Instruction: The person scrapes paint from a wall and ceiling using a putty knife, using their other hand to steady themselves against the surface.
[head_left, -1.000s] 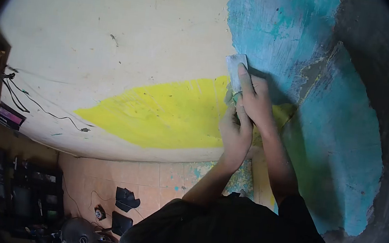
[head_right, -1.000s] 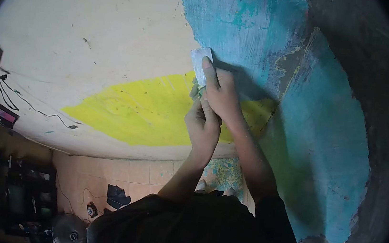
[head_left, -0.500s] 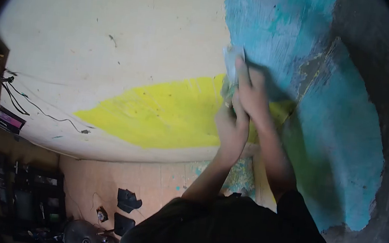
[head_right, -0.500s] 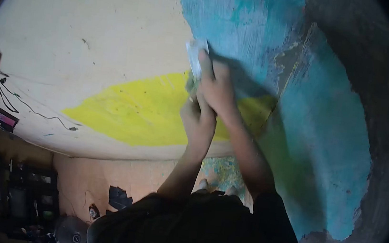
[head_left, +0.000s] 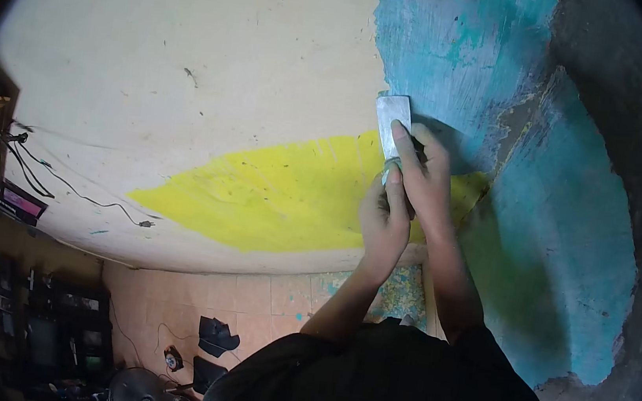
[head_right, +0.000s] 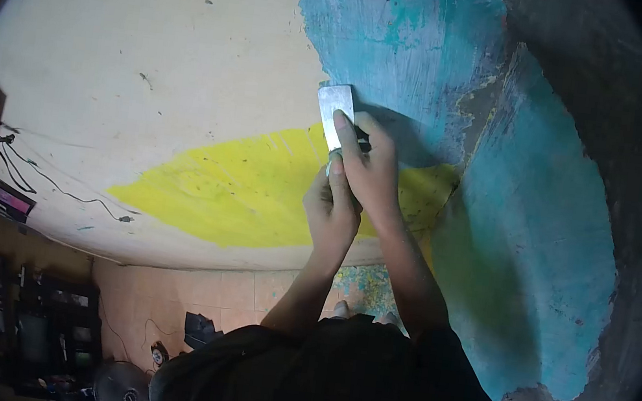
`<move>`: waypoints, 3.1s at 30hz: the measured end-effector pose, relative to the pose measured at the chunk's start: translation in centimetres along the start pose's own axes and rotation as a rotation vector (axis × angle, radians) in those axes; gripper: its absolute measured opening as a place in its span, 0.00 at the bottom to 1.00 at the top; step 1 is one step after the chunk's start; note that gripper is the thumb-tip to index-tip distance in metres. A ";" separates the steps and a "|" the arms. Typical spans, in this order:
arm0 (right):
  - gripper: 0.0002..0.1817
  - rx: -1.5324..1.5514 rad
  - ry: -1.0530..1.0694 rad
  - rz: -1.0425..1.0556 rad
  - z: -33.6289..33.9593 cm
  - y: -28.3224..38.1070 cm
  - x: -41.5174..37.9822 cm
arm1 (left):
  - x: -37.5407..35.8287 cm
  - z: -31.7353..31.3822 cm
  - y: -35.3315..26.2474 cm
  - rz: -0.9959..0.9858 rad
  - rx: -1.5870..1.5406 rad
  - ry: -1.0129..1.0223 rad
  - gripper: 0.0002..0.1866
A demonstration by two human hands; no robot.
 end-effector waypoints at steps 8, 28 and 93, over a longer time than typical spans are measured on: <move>0.17 0.029 -0.045 0.094 -0.1 0.0 1.5 | 0.7 -0.2 -0.5 -0.052 0.145 -0.018 0.20; 0.21 0.151 -0.003 0.052 -0.4 0.5 2.2 | 0.9 0.8 -1.7 -0.062 0.265 -0.021 0.21; 0.25 0.009 -0.024 0.206 -0.5 3.0 4.4 | 2.8 0.4 -4.2 -0.188 0.267 -0.032 0.22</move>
Point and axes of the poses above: each hand's wrist, its own x-axis towards the middle knuckle, its own z-axis out of the back of the hand, y = z × x, the point moved 3 cm from there along x, towards the middle knuckle, and after that the axes turned 11 degrees about y, right-handed, at the moved point
